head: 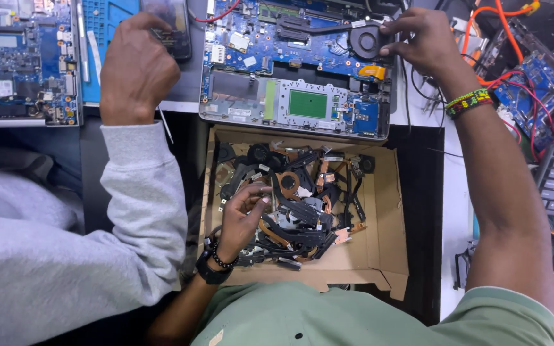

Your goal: Sort through a box of laptop cooling fans and inspect them for fit on a motherboard

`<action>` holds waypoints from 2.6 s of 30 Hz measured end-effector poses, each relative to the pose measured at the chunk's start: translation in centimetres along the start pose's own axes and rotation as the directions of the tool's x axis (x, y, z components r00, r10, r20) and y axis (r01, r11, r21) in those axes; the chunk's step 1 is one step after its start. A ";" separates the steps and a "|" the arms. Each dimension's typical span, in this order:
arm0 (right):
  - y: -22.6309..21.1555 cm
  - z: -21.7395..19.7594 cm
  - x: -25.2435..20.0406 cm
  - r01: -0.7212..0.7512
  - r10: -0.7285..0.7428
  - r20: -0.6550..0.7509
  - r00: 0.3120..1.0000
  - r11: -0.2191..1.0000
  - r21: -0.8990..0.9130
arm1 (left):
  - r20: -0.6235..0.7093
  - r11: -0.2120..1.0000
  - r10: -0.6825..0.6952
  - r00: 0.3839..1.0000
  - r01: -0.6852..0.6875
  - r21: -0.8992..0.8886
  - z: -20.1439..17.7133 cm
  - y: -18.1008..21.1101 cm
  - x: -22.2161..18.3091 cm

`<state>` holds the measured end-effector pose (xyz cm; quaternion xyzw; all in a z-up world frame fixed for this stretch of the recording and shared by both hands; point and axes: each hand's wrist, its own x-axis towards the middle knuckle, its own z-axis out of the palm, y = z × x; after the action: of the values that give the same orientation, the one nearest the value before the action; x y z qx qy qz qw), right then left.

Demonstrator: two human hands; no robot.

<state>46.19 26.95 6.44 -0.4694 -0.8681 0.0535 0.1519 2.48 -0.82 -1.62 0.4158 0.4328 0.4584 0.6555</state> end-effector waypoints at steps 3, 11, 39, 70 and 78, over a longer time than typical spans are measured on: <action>-0.4 -0.7 0.6 -0.049 0.050 0.058 0.997 0.998 -0.028 | 0.025 0.997 -0.053 0.998 0.052 0.055 0.3 0.8 -0.1; 0.6 -1.4 1.7 0.025 0.035 0.225 0.974 0.965 -0.260 | 0.027 0.997 -0.055 0.998 0.053 0.050 0.2 0.7 -0.1; -9.0 -3.6 1.8 -0.330 0.339 0.267 0.902 0.941 -0.080 | -0.118 0.962 0.134 0.984 -0.101 0.254 -2.3 6.0 -6.8; -30.6 0.1 -12.3 -0.121 0.489 -0.317 0.813 0.673 0.729 | -0.010 0.877 0.304 0.953 -0.276 0.393 -1.4 6.3 -7.7; -33.5 11.6 -24.3 -0.425 0.525 0.061 0.849 0.609 0.670 | 0.003 0.668 0.543 0.839 -0.435 0.604 -1.6 7.5 -6.6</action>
<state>28.28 -11.19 -1.85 -0.6004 -0.6217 0.3618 0.3494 -2.23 -5.23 6.19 0.6543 0.4800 0.4974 0.3067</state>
